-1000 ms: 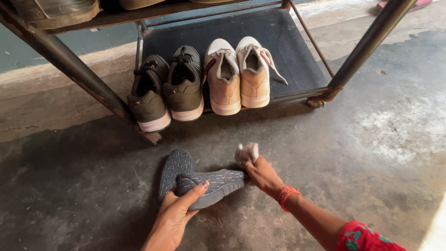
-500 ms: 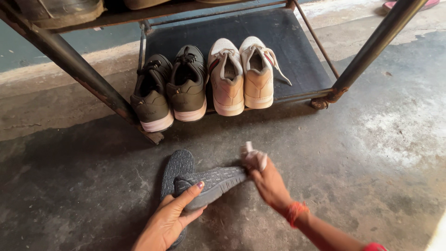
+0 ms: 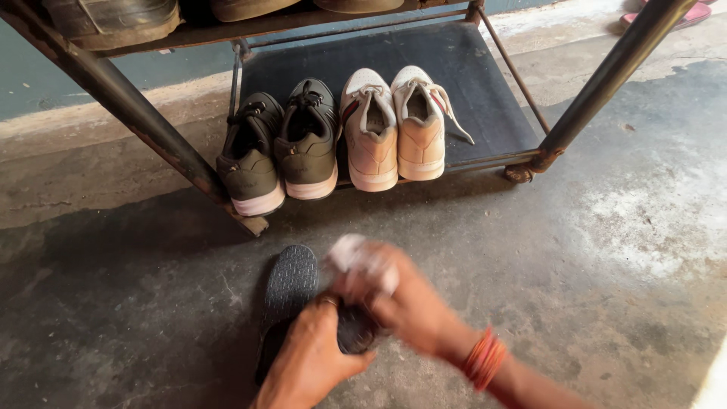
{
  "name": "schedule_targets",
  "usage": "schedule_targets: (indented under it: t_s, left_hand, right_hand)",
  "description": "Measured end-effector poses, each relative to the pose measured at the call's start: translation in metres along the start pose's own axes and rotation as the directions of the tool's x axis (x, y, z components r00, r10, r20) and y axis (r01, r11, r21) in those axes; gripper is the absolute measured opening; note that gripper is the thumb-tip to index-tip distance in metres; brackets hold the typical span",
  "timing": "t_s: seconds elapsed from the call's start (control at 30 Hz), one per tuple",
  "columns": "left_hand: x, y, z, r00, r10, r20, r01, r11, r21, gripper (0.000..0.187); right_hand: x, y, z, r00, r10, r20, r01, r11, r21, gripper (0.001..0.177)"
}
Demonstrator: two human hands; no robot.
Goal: The person wipes a pair of white sneakers and a pair of dark slip-on shoes with a cloth. They then place the cleaned shoes onto a metal shoe rack alongside other footwear.
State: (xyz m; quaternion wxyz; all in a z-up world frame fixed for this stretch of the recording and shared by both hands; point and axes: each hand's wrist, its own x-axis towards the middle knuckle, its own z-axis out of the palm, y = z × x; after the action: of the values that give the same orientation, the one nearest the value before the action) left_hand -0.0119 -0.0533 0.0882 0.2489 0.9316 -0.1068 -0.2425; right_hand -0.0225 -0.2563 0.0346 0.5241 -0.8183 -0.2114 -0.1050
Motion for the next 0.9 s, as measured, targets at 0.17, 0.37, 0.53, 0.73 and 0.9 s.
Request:
schedule_targets:
  t_s: [0.17,0.37,0.53,0.73,0.9]
  left_hand:
    - [-0.008,-0.009,0.014,0.877,0.475,-0.074,-0.470,0.880,0.075,0.093]
    - [-0.016,-0.013,0.013,0.775,0.631,-0.025,-0.621,0.769,0.153,0.096]
    - [-0.016,-0.011,0.009,0.790,0.613,0.011,-0.600,0.769,0.220,0.088]
    - [-0.021,-0.009,0.004,0.803,0.595,0.003,-0.587,0.791,0.173,0.095]
    - [-0.020,-0.012,-0.001,0.826,0.563,0.002,-0.555,0.813,0.175,0.099]
  right_hand:
    - [0.000,0.015,0.000,0.980,0.190,0.052,-0.183,0.977,-0.107,0.033]
    - [0.028,0.035,-0.029,0.841,0.536,0.067,-0.515,0.833,-0.203,0.030]
    - [-0.011,0.027,0.001,0.971,0.225,0.084,-0.210,0.965,-0.157,0.042]
    - [0.004,0.098,-0.014,0.837,0.547,0.034,-0.548,0.835,0.045,0.043]
    - [-0.005,0.102,-0.001,0.943,0.334,-0.009,-0.332,0.934,-0.135,0.046]
